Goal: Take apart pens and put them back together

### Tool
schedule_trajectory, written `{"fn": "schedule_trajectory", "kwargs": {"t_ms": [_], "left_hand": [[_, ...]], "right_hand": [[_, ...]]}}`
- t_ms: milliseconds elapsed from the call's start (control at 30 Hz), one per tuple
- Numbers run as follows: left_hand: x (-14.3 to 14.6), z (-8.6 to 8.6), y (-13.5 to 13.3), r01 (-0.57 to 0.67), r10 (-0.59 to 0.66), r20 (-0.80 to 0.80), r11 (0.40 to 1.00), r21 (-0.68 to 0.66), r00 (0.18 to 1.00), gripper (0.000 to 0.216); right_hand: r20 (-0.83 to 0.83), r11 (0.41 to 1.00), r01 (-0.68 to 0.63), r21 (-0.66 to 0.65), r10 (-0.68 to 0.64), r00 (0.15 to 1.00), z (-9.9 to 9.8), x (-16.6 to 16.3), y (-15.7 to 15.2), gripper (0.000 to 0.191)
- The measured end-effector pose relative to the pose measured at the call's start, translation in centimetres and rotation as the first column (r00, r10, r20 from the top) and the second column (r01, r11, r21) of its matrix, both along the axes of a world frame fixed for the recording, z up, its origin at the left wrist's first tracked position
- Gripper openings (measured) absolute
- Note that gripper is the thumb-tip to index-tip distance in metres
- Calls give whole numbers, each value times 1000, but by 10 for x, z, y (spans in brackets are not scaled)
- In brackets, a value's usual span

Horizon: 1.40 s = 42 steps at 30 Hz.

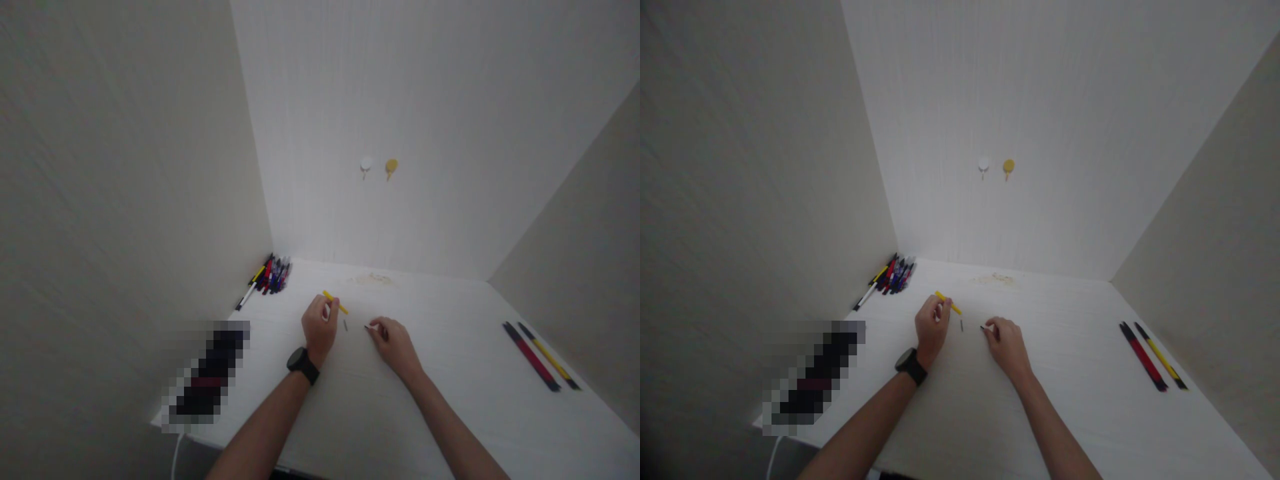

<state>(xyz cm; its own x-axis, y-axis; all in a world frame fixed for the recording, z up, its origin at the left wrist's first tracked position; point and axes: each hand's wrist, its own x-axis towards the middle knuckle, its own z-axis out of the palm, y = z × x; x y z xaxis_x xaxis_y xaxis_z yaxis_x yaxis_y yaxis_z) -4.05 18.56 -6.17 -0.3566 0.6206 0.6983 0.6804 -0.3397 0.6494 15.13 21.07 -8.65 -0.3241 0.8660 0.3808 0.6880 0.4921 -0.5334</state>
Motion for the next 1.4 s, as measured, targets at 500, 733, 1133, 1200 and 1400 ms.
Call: {"fn": "schedule_trajectory", "kwargs": {"t_ms": [500, 733, 1133, 1200, 1400], "left_hand": [[2, 1, 0, 14, -14, -32, 1000, 0, 999, 33], [2, 1, 0, 9, -9, -39, 1000, 2, 999, 32], [3, 2, -2, 15, -15, -53, 1000, -9, 998, 30], [3, 3, -2, 17, -18, -55, 1000, -14, 998, 30], [4, 3, -1, 40, -40, -50, 999, -10, 998, 31]], "right_hand": [[-10, 994, -90, -60, 90, 996, 3, -4, -4, 20], [-7, 991, -113, -73, 113, 994, 8, -5, -7, 19], [-9, 983, -165, -80, 165, 986, 2, -3, -2, 18], [-29, 982, -171, -84, 169, 985, 2, -3, -1, 18], [-187, 979, -174, -106, 152, 971, 8, -6, -6, 27]]}}
